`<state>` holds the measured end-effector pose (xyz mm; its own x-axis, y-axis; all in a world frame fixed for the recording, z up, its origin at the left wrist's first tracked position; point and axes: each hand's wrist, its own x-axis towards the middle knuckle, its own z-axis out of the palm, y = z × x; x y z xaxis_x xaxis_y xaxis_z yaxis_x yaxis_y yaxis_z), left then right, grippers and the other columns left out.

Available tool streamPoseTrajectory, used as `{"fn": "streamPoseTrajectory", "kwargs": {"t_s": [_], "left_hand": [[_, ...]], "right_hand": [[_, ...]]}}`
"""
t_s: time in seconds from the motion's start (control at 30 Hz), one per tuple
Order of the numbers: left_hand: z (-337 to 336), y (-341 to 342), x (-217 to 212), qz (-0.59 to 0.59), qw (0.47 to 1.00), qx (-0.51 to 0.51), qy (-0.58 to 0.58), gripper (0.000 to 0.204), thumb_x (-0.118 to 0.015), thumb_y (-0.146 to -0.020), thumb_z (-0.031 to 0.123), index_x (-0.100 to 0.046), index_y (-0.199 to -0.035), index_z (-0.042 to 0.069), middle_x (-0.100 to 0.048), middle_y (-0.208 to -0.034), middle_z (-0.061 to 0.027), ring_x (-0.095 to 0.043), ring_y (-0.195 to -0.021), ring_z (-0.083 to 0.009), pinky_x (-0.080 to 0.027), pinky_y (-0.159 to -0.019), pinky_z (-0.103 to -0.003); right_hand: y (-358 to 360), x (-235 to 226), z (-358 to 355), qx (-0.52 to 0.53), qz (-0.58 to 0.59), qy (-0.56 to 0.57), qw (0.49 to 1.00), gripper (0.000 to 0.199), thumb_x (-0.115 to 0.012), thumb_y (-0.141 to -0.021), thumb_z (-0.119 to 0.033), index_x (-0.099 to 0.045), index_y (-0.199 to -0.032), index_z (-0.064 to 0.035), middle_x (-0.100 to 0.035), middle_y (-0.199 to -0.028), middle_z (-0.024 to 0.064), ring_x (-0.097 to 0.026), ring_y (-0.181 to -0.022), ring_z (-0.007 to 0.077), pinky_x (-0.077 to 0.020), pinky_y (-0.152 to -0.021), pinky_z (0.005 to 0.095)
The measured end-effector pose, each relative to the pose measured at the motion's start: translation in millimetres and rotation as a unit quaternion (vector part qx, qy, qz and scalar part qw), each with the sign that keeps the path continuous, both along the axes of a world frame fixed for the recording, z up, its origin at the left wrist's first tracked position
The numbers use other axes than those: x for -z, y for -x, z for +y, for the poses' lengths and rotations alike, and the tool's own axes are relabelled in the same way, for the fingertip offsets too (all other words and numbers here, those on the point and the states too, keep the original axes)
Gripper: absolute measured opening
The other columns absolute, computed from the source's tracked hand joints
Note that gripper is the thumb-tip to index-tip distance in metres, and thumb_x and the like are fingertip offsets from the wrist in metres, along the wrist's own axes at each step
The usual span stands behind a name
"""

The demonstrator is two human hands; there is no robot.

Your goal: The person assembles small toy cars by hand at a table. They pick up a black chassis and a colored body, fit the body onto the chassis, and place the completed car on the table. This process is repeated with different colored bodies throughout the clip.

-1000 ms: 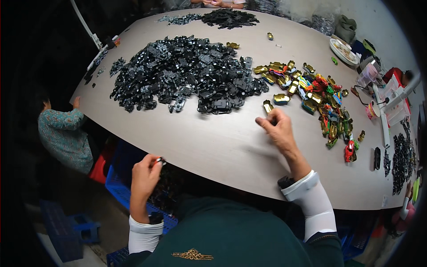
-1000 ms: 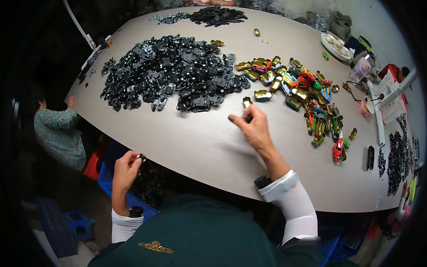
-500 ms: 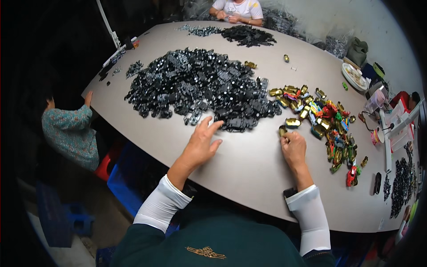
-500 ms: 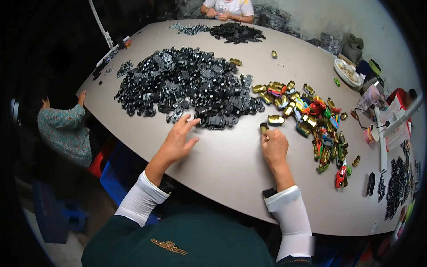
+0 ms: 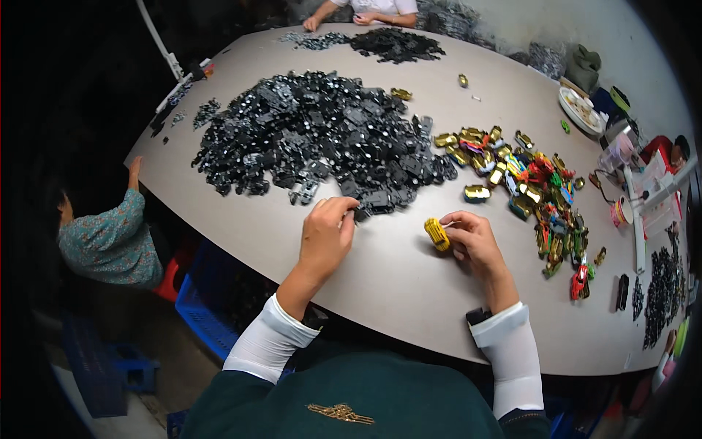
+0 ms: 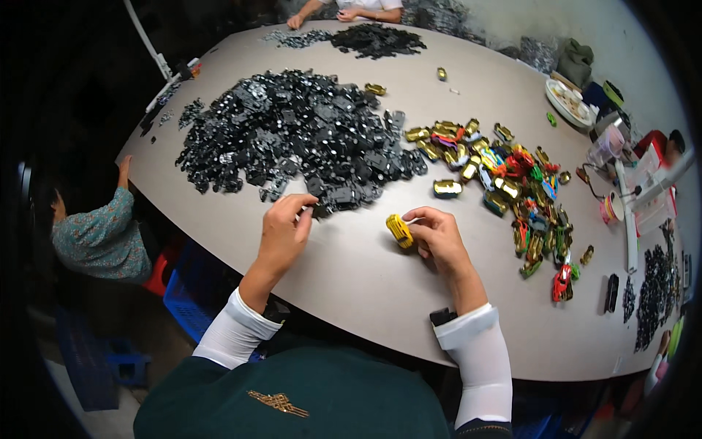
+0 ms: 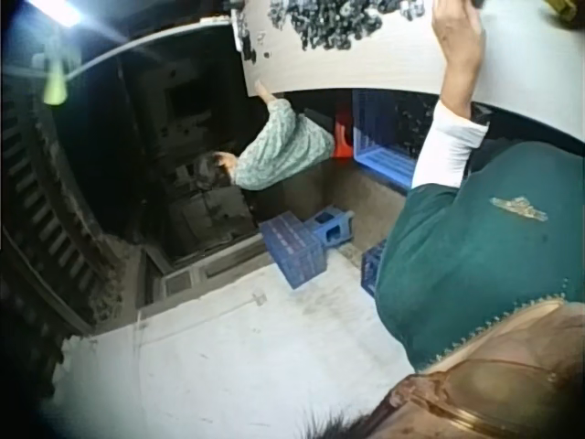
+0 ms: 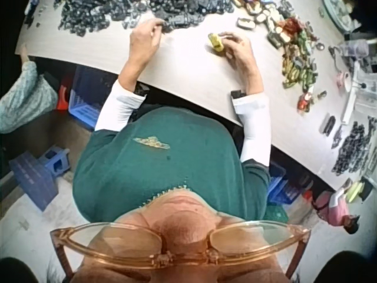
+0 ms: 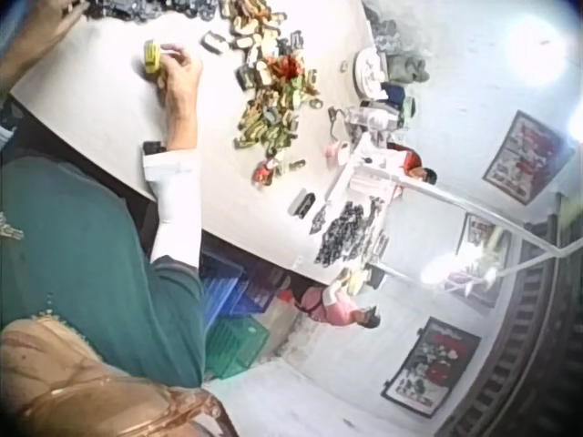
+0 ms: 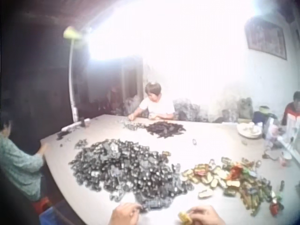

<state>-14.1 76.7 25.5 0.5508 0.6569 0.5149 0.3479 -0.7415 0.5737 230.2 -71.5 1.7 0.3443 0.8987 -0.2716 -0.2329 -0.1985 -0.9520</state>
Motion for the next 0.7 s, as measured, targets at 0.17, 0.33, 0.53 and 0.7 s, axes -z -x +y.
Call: {"fn": "streamPoseTrajectory", "kwargs": {"t_s": [0.17,0.33,0.53,0.7], "left_hand": [[-20,1,10,-0.063,0.961,0.019,0.269,0.018,-0.052,-0.091,0.0,-0.065,-0.104,-0.002,-0.063,-0.077,-0.0006,-0.059,-0.065,-0.0063,-0.048,-0.057,-0.022],[-33,-3,17,-0.057,0.925,0.025,0.375,0.019,-0.052,-0.092,0.002,-0.064,-0.107,0.0,-0.063,-0.079,-0.001,-0.061,-0.069,-0.0058,-0.049,-0.058,-0.02],[-29,0,30,-0.048,0.949,0.04,0.308,0.012,-0.064,-0.083,0.005,-0.064,-0.094,0.0,-0.063,-0.084,-0.0047,-0.055,-0.066,-0.0086,-0.046,-0.06,-0.023],[-25,9,50,-0.065,0.953,0.067,0.29,0.018,-0.068,-0.078,0.003,-0.063,-0.095,0.0,-0.062,-0.091,-0.0038,-0.055,-0.073,-0.0076,-0.047,-0.066,-0.022]], "right_hand": [[-15,27,6,0.032,-0.271,-0.021,0.962,0.011,-0.058,-0.082,0.001,-0.068,-0.087,0.0015,-0.065,-0.075,0.0041,-0.056,-0.061,0.0101,-0.0449,-0.054,0.0238],[5,-3,-1,0.012,-0.462,-0.05,0.885,0.013,-0.068,-0.08,-0.008,-0.07,-0.091,-0.0015,-0.068,-0.082,0.0129,-0.064,-0.072,0.0241,-0.0507,-0.067,0.0317],[27,-22,-13,-0.149,-0.549,-0.026,0.822,0.019,-0.073,-0.075,-0.014,-0.069,-0.091,-0.004,-0.064,-0.088,0.014,-0.063,-0.082,0.033,-0.0496,-0.072,0.0417],[32,-10,-9,-0.159,-0.557,-0.004,0.815,0.014,-0.068,-0.074,-0.007,-0.068,-0.088,-0.0026,-0.065,-0.083,0.0144,-0.063,-0.078,0.0339,-0.0503,-0.069,0.0404]]}}
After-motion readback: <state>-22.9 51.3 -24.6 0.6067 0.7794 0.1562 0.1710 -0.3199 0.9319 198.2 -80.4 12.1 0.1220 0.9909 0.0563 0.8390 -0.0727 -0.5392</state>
